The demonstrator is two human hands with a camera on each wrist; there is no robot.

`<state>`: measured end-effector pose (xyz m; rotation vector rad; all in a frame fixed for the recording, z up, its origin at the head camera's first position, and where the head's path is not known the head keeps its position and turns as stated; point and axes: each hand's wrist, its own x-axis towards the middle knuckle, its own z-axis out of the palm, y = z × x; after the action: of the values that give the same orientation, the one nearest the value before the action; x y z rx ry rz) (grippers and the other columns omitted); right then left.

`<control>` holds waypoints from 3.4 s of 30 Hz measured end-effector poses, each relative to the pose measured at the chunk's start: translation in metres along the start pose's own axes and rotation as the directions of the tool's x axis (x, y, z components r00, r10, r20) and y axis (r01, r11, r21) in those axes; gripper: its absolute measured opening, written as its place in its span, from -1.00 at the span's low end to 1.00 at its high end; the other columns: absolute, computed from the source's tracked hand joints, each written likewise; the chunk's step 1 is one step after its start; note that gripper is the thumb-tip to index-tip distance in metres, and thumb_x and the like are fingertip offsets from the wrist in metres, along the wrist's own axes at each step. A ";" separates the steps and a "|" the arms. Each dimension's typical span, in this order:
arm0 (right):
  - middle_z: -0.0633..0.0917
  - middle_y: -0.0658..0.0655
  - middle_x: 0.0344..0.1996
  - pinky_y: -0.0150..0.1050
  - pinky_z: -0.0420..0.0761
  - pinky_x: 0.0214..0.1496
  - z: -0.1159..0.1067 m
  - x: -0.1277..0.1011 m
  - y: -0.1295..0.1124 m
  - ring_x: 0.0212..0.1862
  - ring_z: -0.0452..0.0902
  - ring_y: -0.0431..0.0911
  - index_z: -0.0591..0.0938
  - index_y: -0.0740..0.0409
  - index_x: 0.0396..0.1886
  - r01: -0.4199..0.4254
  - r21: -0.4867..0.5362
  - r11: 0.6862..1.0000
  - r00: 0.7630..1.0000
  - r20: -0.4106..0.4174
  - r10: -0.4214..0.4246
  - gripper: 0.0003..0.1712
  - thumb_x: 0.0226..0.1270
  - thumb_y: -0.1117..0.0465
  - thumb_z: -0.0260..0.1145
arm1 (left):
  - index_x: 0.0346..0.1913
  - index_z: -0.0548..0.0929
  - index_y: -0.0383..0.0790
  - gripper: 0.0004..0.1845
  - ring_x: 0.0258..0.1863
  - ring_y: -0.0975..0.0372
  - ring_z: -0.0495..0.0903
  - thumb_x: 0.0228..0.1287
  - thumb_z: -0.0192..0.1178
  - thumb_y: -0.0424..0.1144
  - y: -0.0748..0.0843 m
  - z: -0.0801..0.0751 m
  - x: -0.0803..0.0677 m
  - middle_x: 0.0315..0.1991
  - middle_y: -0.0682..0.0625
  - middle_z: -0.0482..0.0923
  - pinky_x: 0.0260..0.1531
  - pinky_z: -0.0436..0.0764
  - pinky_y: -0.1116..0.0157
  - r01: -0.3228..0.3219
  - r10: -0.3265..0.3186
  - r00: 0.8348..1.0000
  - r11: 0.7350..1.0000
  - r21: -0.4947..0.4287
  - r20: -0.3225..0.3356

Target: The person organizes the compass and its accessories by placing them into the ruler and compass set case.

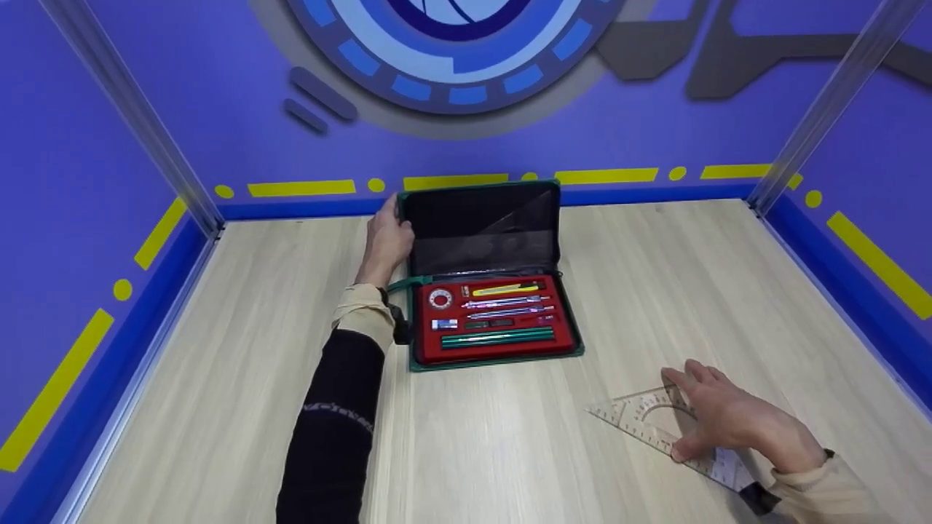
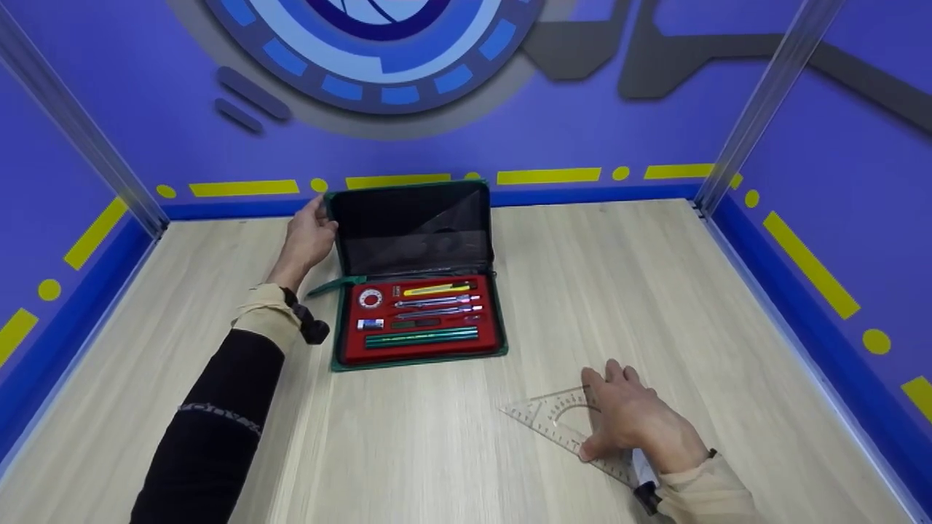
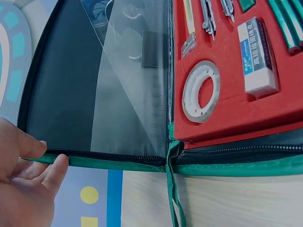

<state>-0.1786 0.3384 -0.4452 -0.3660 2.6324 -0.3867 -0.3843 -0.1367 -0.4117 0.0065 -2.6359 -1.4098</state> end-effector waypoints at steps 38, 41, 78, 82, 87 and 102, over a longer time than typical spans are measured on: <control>0.29 0.37 -0.04 0.01 0.57 -0.21 -0.002 0.010 0.008 -0.20 0.46 0.11 0.42 0.35 0.17 0.084 0.107 0.991 0.963 -0.265 -0.053 -0.01 -0.20 0.11 0.78 | 0.62 0.13 -0.29 -0.32 0.49 -0.01 0.27 0.53 0.07 -0.33 0.000 -0.004 0.001 0.52 -0.25 0.28 0.43 0.31 0.08 0.013 -0.014 0.999 1.000 -0.019 -0.029; 0.38 0.38 -0.03 0.01 0.57 -0.21 -0.007 0.009 0.009 -0.18 0.49 0.12 0.45 0.38 0.18 0.116 0.118 0.986 0.949 -0.306 -0.075 -0.21 0.00 0.27 0.66 | 0.61 0.15 -0.31 -0.32 0.48 -0.02 0.30 0.51 0.07 -0.34 -0.001 -0.005 0.000 0.48 -0.26 0.33 0.42 0.32 0.08 -0.004 0.004 1.000 1.000 -0.008 -0.031; 0.82 0.13 -0.28 -0.63 0.47 -0.23 -0.161 0.071 -0.094 -0.29 0.64 -0.30 0.82 0.25 -0.25 0.511 -0.114 0.852 0.488 -0.777 -0.397 -0.89 0.28 0.47 0.46 | 0.63 0.12 -0.25 -0.37 0.36 -0.01 0.44 0.61 -0.01 -0.34 -0.003 -0.005 -0.001 0.44 -0.28 0.36 0.25 0.48 0.08 -0.008 0.008 1.000 1.000 0.018 0.009; 0.82 0.18 -0.30 -0.62 0.42 -0.23 -0.168 0.090 -0.111 -0.31 0.70 -0.04 0.81 0.31 -0.25 0.509 -0.130 0.851 0.438 -0.811 -0.387 -0.90 0.27 0.49 0.46 | 0.64 0.10 -0.22 -0.35 0.31 0.00 0.49 0.60 0.01 -0.33 -0.003 -0.006 -0.004 0.42 -0.26 0.39 0.23 0.50 0.08 -0.003 0.002 1.000 1.000 0.015 0.028; 0.81 0.24 -0.29 -0.62 0.42 -0.24 -0.174 0.115 -0.127 -0.28 0.70 0.01 0.78 0.37 -0.21 0.512 -0.074 0.856 0.463 -0.815 -0.348 -0.91 0.31 0.48 0.43 | 0.64 0.09 -0.21 -0.35 0.32 0.00 0.48 0.60 0.01 -0.32 -0.001 -0.008 -0.007 0.42 -0.26 0.38 0.26 0.48 0.07 -0.014 0.014 0.999 1.000 0.004 0.041; 0.80 0.24 -0.17 -0.02 0.63 0.05 -0.168 0.191 -0.160 -0.06 0.70 0.08 0.80 0.31 -0.17 0.501 0.015 0.865 0.604 -0.722 -0.338 -0.86 0.41 0.42 0.34 | 0.66 0.02 -0.16 -0.32 0.31 0.00 0.49 0.59 -0.06 -0.38 0.003 -0.010 -0.013 0.42 -0.25 0.40 0.26 0.48 0.06 -0.012 0.010 0.996 1.000 0.025 0.091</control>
<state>-0.3918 0.1653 -0.3237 -0.9458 3.1560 -1.1791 -0.3702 -0.1425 -0.4059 -0.0708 -2.7230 -1.4048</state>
